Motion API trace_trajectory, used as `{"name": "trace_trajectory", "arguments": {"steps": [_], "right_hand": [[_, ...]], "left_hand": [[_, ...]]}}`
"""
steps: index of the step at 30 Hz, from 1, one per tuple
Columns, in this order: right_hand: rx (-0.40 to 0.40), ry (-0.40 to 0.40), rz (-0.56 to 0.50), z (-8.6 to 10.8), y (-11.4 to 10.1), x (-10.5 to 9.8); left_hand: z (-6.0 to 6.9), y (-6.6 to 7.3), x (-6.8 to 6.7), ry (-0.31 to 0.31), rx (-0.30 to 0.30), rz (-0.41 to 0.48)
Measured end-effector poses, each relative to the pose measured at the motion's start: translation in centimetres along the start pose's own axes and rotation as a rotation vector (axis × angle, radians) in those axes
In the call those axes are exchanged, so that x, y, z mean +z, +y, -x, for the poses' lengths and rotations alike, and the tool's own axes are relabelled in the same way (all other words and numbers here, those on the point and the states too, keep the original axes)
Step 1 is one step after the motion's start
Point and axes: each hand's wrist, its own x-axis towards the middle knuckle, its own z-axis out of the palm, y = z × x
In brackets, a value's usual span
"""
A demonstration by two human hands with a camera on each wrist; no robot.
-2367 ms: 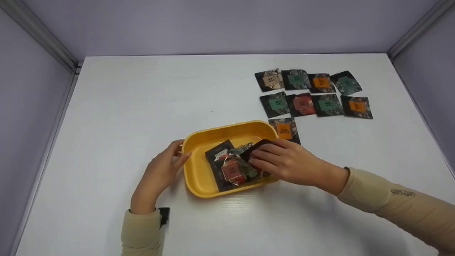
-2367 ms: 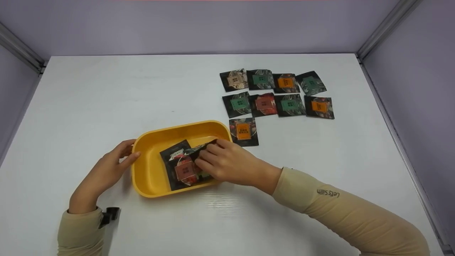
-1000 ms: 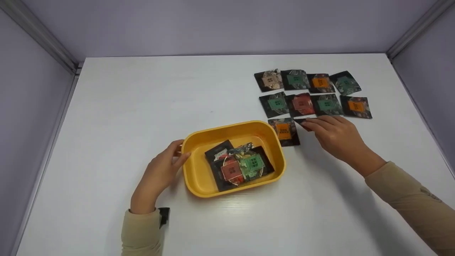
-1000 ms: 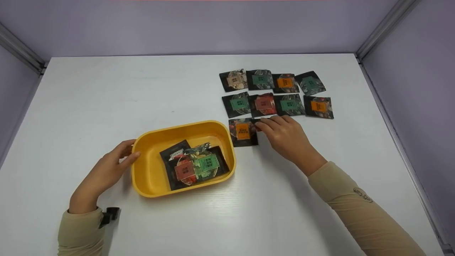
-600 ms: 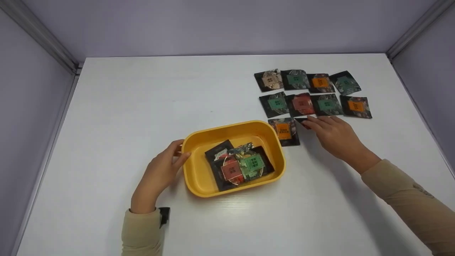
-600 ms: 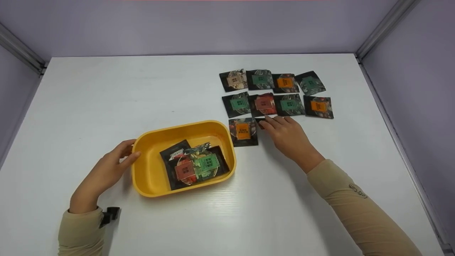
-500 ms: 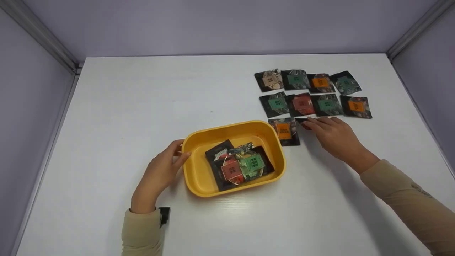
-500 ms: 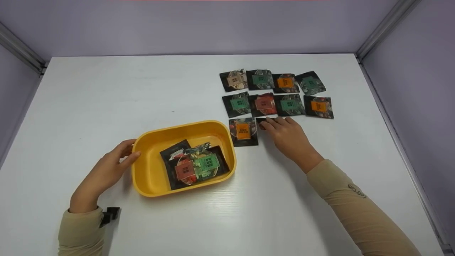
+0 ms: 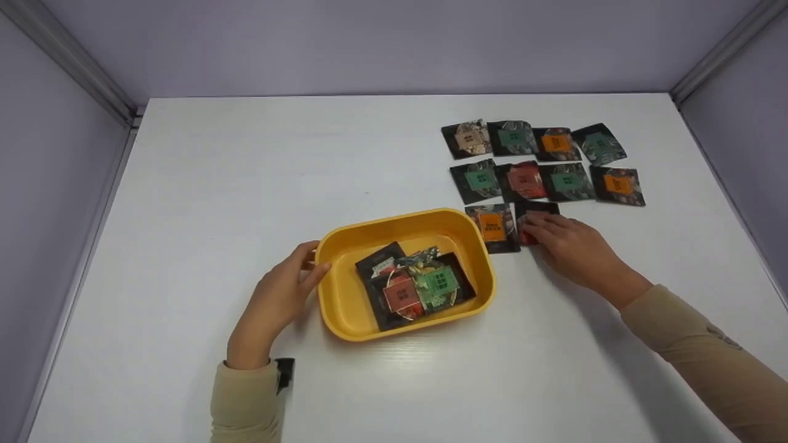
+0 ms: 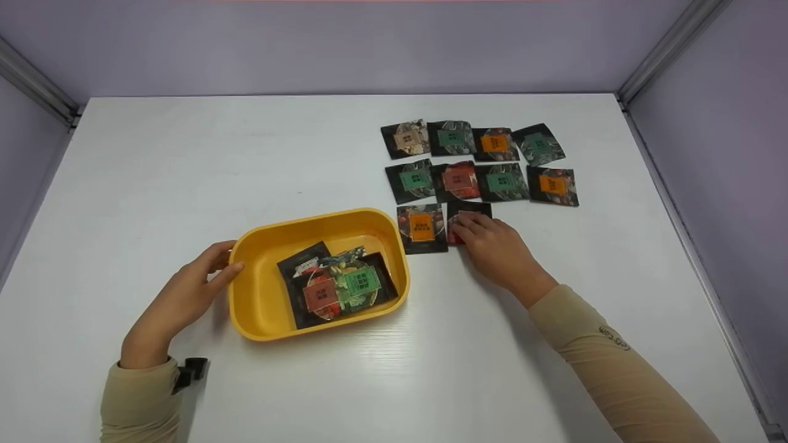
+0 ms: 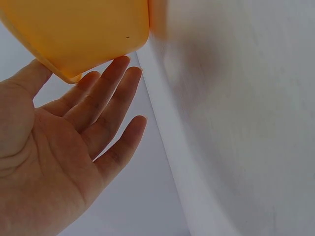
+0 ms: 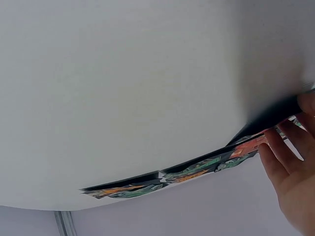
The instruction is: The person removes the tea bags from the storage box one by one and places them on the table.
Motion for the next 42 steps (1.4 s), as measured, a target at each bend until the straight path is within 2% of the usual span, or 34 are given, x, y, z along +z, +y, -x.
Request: {"name": "trace_trajectory", "arguments": {"steps": [4,12,21,24,29,38,42], "right_hand": [[0.048,-0.045,-0.009,0.3,-0.2,0.2],[0.023,-0.006,-0.024,0.5,-0.3,0.4],[0.080,-0.107,-0.009,0.3,-0.7,-0.3],[0.075,-0.116,-0.006,0.1,-1.1,-0.9],[0.032,-0.043,0.003,-0.3,-2.0,-2.0],[-0.052,0.171,-0.019,-1.0,-4.5,-3.5],[-0.092,0.221,-0.006,-1.4,-5.9,-4.2]], "left_hand": [[0.0,0.0,0.0,-0.003,-0.009,-0.001],[0.0,-0.1,0.0,0.011,0.020,-0.009],[0.0,0.1,0.0,-0.007,-0.017,-0.003],[0.0,0.1,0.0,-0.009,-0.023,0.003],[0.0,0.1,0.0,-0.012,-0.027,0.008],[0.0,0.0,0.0,-0.006,-0.014,0.002],[0.0,-0.1,0.0,-0.004,-0.009,-0.002]]}}
